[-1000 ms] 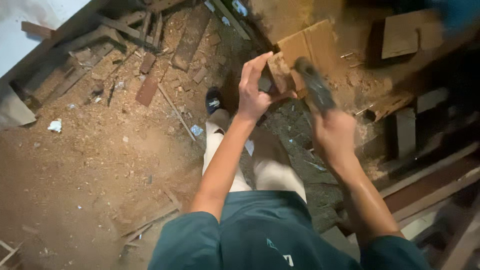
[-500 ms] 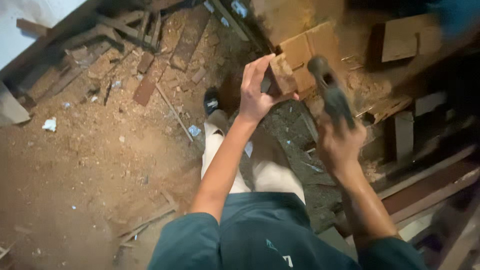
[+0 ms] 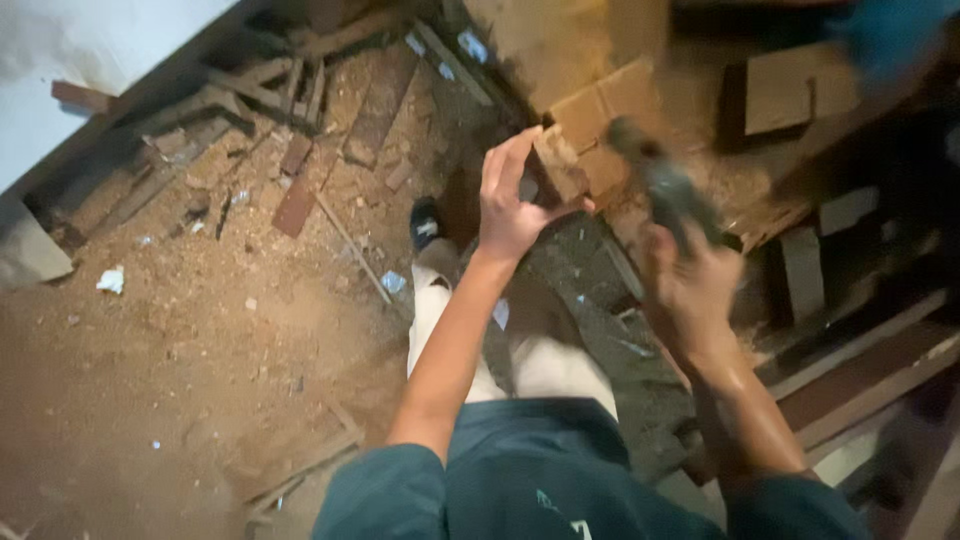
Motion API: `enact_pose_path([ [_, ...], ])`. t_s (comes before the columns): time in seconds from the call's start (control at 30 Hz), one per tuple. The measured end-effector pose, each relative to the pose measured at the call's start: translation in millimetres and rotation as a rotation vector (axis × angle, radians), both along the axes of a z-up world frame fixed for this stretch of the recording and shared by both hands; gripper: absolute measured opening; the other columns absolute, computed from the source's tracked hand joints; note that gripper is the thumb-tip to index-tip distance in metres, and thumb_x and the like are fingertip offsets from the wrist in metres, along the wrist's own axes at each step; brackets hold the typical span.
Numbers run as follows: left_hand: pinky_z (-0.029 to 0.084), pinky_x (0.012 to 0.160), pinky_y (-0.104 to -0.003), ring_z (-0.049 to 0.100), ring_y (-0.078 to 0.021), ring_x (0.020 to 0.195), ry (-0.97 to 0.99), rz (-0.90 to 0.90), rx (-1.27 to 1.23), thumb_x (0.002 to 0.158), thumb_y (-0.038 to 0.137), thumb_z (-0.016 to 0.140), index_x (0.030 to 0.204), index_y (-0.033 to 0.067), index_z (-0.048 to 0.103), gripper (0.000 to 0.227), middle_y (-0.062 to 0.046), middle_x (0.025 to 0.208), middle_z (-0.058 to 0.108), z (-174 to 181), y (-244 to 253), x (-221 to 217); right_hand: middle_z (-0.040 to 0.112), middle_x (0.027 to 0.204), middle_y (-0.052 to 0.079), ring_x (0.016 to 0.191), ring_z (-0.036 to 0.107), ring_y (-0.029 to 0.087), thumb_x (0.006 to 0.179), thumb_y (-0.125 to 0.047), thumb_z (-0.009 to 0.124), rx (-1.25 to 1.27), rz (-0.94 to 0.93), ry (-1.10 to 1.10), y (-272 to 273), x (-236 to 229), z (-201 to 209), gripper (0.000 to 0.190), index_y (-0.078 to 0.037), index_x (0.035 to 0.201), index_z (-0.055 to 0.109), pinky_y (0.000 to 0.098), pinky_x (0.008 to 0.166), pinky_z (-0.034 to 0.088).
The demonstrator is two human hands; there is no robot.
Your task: The person holds a small wooden block and uses a hammer to drive nails into it. They repeatedly strike the nail, reposition the block, and continue hammering until the nail is fully embedded.
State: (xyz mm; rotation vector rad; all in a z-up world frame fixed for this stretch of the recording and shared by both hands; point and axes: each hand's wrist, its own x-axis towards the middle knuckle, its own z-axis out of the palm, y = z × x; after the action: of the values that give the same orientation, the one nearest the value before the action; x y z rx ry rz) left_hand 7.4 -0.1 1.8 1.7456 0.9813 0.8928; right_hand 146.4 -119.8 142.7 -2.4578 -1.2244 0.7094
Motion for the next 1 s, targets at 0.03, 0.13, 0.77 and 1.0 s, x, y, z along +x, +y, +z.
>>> enact_pose_path([
  [0.03,0.051,0.109,-0.044,0.061,-0.0326,0.124,-0.001,-0.015,-0.024,0.063,0.048,0.099,0.141,0.0102,0.055,0.097,-0.011,0.135,0.063,-0.1,-6.4,-4.1,0.067,0.08,0.023,0.068,0.068,0.037,0.105,-0.016,0.055,0.167,-0.011,0.016,-6.5,-1.9,-1.7,0.021,0.0,0.103,0.068,0.045,0.066,0.053],
  [0.13,0.051,0.11,-0.044,0.061,-0.0324,0.126,-0.024,-0.02,-0.059,0.066,0.047,0.098,0.142,0.011,0.055,0.095,-0.011,0.137,0.063,5.2,-10.1,-5.4,0.066,0.083,0.025,0.073,0.065,0.044,0.106,-0.016,0.06,0.127,0.084,-0.025,-15.0,2.2,-7.8,0.02,0.003,0.109,0.063,0.0491,0.065,0.05],
  [0.77,0.05,0.108,-0.044,0.06,-0.0317,0.123,0.02,0.018,0.043,0.069,0.035,0.088,0.143,0.0113,0.054,0.085,-0.011,0.132,0.064,3.5,-3.1,10.1,0.063,0.085,0.031,0.081,0.064,0.051,0.106,-0.021,0.065,-0.087,0.002,-0.005,9.6,0.3,12.2,0.025,0.003,0.108,0.059,0.0528,0.07,0.051],
  [1.0,0.05,0.111,-0.04,0.06,-0.0298,0.128,0.038,0.019,-0.028,0.086,0.022,0.091,0.145,0.0124,0.053,0.07,-0.01,0.137,0.064,8.0,-13.7,1.4,0.064,0.077,0.023,0.072,0.064,0.039,0.108,-0.025,0.06,-0.035,0.049,-0.027,6.1,-0.1,-4.9,0.028,0.002,0.107,0.062,0.046,0.062,0.05],
])
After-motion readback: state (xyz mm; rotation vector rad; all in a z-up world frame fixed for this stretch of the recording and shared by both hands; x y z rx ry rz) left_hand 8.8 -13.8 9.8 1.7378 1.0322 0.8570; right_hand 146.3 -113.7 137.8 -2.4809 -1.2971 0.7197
